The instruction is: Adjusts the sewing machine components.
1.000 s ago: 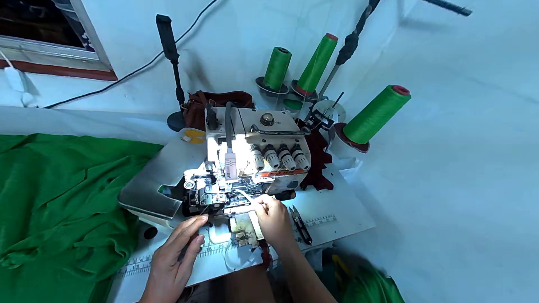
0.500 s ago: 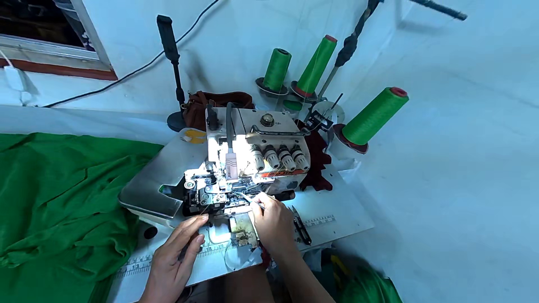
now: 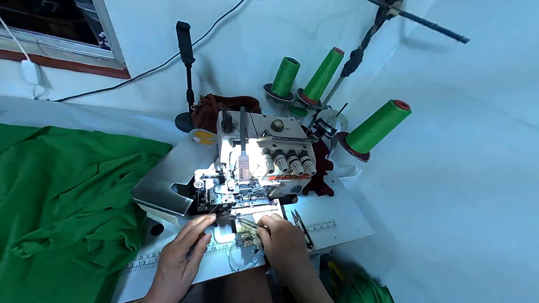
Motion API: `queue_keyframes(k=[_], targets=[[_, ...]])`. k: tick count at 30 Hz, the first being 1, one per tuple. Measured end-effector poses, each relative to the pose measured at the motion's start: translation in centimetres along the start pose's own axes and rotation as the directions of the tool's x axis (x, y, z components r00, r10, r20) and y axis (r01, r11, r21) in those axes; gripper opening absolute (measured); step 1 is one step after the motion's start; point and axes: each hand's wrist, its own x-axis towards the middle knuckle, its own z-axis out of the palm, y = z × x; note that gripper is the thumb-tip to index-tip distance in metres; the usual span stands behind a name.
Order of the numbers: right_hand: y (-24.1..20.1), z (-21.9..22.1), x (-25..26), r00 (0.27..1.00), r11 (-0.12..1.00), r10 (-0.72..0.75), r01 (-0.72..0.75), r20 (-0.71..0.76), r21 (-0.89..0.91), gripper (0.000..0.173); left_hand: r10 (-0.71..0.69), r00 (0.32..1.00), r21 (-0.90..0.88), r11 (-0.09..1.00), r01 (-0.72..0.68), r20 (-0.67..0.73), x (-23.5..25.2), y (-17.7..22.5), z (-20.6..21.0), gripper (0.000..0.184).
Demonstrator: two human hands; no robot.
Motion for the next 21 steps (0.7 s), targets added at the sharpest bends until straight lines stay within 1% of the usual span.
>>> queue_keyframes(k=[1,2,3,4,5,6,7,8,10,12,14,16,18,19,21], targets=[[0.2,0.3,-0.1,0.999,0.998,-0.012,0.010,-0.034,-0.059,0.028,0.001,1.000,-0.001,1.000,-0.001,0.001,0.0,0.0,0.1,0.034],[0.5,0.6,-0.1,0.990,0.996,-0.052,0.043,-0.130,-0.073,0.025,0.005,1.000,-0.003,1.000,-0.005,0.000,0.1,0.0,0.2,0.034],[0.8,0.7,-0.1,0.974,0.995,-0.090,0.082,-0.209,-0.048,0.023,0.007,1.000,-0.004,1.000,-0.007,-0.004,0.1,-0.1,0.2,0.033],[0.9,0.6,-0.1,0.972,0.994,-0.108,0.108,-0.211,-0.010,0.023,0.004,1.000,-0.003,1.000,-0.004,-0.004,0.0,-0.1,0.1,0.033],[0.8,0.2,-0.1,0.989,0.995,-0.098,0.101,-0.109,0.017,0.026,0.001,1.000,-0.004,1.000,-0.001,-0.005,0.0,-0.1,0.1,0.033],[0.6,-0.3,0.0,0.996,0.997,-0.075,0.074,0.038,0.028,0.030,0.001,1.000,-0.003,1.000,-0.001,-0.005,0.0,-0.1,0.1,0.033],[0.5,-0.6,0.1,0.990,0.997,-0.067,0.062,0.126,0.040,0.032,0.002,1.000,-0.006,1.000,-0.002,-0.006,0.0,-0.1,0.2,0.033],[0.6,-0.7,0.1,0.988,0.996,-0.078,0.070,0.134,0.063,0.032,0.005,1.000,-0.009,1.000,-0.005,-0.004,0.1,0.0,0.2,0.032],[1.0,-0.8,0.0,0.991,0.985,-0.124,0.117,0.048,0.128,0.031,0.008,1.000,-0.013,1.000,-0.008,-0.005,0.1,0.0,0.2,0.032],[1.6,-1.2,-0.3,0.992,0.978,-0.118,0.109,0.041,0.178,0.030,0.009,1.000,-0.015,1.000,-0.009,-0.015,-0.1,-0.1,0.2,0.032],[2.4,-1.5,-0.6,0.996,0.986,-0.088,0.090,-0.019,0.142,0.024,0.002,1.000,-0.011,1.000,-0.002,-0.016,-0.2,0.0,0.3,0.032],[3.2,-1.8,-0.8,0.992,0.997,-0.065,0.069,-0.112,0.036,0.018,-0.001,1.000,-0.006,1.000,0.001,-0.016,-0.1,0.1,0.3,0.032],[3.8,-2.2,-1.0,0.983,0.997,-0.076,0.080,-0.170,0.013,0.018,0.003,1.000,-0.008,1.000,-0.003,-0.019,-0.1,0.1,0.3,0.032],[4.3,-2.3,-1.0,0.977,0.993,-0.086,0.099,-0.194,0.058,0.020,0.003,1.000,-0.010,1.000,-0.003,-0.020,-0.1,0.1,0.3,0.032],[5.0,-2.6,-0.9,0.973,0.960,-0.050,0.109,-0.223,0.259,0.017,0.001,1.000,-0.015,1.000,-0.001,-0.008,-0.1,0.1,0.3,0.032]])
